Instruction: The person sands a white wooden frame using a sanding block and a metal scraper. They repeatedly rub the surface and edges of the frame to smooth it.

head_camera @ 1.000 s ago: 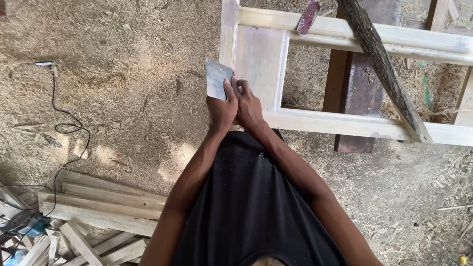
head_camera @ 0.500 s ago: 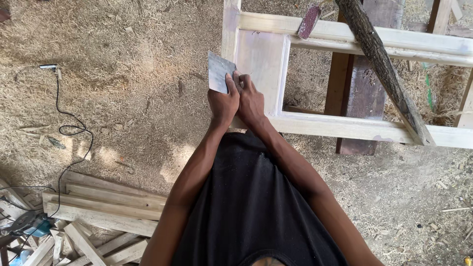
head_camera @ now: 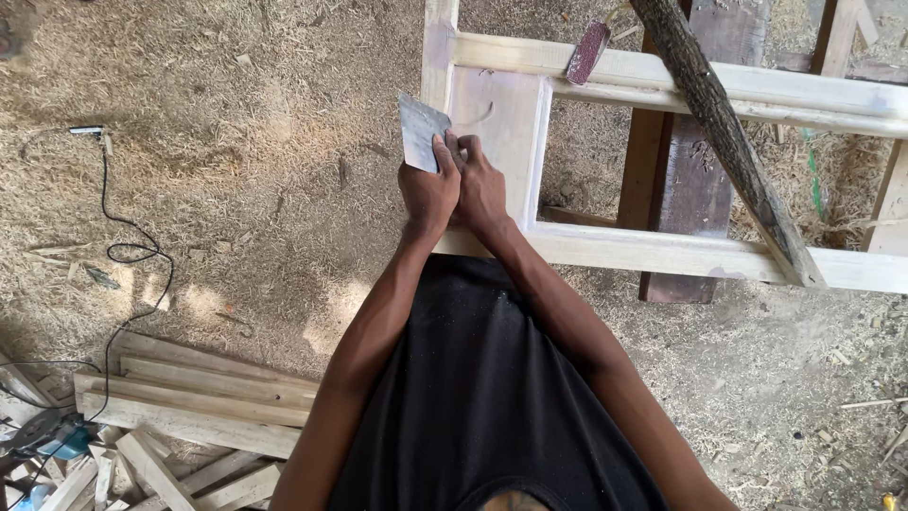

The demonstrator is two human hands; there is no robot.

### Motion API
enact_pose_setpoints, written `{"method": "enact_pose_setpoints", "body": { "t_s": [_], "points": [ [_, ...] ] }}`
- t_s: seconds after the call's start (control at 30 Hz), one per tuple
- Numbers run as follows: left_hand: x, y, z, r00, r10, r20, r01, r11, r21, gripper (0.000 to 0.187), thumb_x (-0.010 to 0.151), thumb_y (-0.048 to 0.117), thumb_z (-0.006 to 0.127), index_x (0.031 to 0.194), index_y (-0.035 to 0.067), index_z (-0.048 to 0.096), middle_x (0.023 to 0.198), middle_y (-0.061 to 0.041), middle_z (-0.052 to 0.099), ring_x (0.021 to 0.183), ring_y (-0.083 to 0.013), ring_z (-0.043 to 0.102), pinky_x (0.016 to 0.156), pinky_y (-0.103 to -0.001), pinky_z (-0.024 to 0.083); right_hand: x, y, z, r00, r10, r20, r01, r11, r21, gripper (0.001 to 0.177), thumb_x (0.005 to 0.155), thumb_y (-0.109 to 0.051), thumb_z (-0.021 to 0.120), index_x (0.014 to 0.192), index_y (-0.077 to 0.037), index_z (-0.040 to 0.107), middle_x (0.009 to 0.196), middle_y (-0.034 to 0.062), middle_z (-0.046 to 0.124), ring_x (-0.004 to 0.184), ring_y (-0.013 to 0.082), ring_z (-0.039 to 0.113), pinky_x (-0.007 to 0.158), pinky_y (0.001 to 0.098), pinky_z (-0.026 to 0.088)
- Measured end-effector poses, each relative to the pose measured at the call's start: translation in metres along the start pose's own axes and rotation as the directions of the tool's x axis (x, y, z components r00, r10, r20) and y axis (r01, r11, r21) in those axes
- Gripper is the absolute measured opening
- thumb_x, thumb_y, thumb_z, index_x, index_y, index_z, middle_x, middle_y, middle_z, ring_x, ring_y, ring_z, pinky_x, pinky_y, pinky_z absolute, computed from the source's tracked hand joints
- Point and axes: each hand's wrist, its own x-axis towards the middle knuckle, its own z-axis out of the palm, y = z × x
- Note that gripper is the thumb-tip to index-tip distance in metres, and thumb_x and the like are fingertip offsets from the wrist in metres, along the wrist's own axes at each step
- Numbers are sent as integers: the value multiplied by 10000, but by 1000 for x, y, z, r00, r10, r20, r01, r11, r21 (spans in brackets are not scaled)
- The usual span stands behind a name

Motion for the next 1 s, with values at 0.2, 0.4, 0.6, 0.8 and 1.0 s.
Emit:
{"method": "enact_pose_setpoints", "body": {
  "t_s": [0.2, 0.4, 0.6, 0.8, 1.0],
  "points": [
    [13, 0, 4, 1000, 7, 9, -7, 1000, 2, 188, 991, 103, 610, 939, -62, 683, 793, -207, 733, 742, -370, 754, 630, -444, 569, 10, 6, 6, 1000, 9, -3, -9, 999, -45, 664, 907, -216, 721, 1523, -101, 503, 1230, 108, 551, 978, 281, 677, 661, 404, 581],
    [14, 6, 5, 997, 72, -29, -72, 997, 28, 180, 991, 92, 617, 932, -63, 688, 791, -214, 729, 742, -389, 743, 621, -449, 566, 12, 11, 6, 999, -20, -39, 20, 1000, -19, 648, 893, -217, 691, 1500, -96, 501, 1211, 110, 551, 954, 288, 684, 630, 406, 577],
    [15, 1, 6, 1000, 17, -14, -17, 999, -27, 184, 994, 97, 610, 951, -67, 683, 798, -212, 736, 750, -368, 762, 617, -433, 574, 14, 12, 9, 999, -31, -44, 30, 999, -20, 632, 911, -213, 678, 1501, -75, 500, 1208, 114, 539, 934, 299, 684, 631, 419, 574],
    [16, -4, 11, 1000, -5, -21, 4, 999, -37, 186, 992, 105, 614, 959, -62, 687, 812, -215, 741, 765, -374, 770, 614, -431, 580, 15, 14, 11, 999, -10, -39, 9, 1000, -21, 609, 933, -203, 677, 1511, -102, 511, 1225, 110, 537, 916, 299, 689, 646, 424, 575],
    [14, -3, 11, 997, 71, -29, -71, 997, 9, 187, 996, 108, 618, 981, -64, 690, 837, -225, 741, 777, -396, 754, 635, -448, 576, 13, 12, 7, 998, -11, -62, 10, 1000, -16, 637, 897, -205, 685, 1502, -106, 514, 1231, 107, 546, 912, 306, 691, 657, 425, 580]
  ]
}}
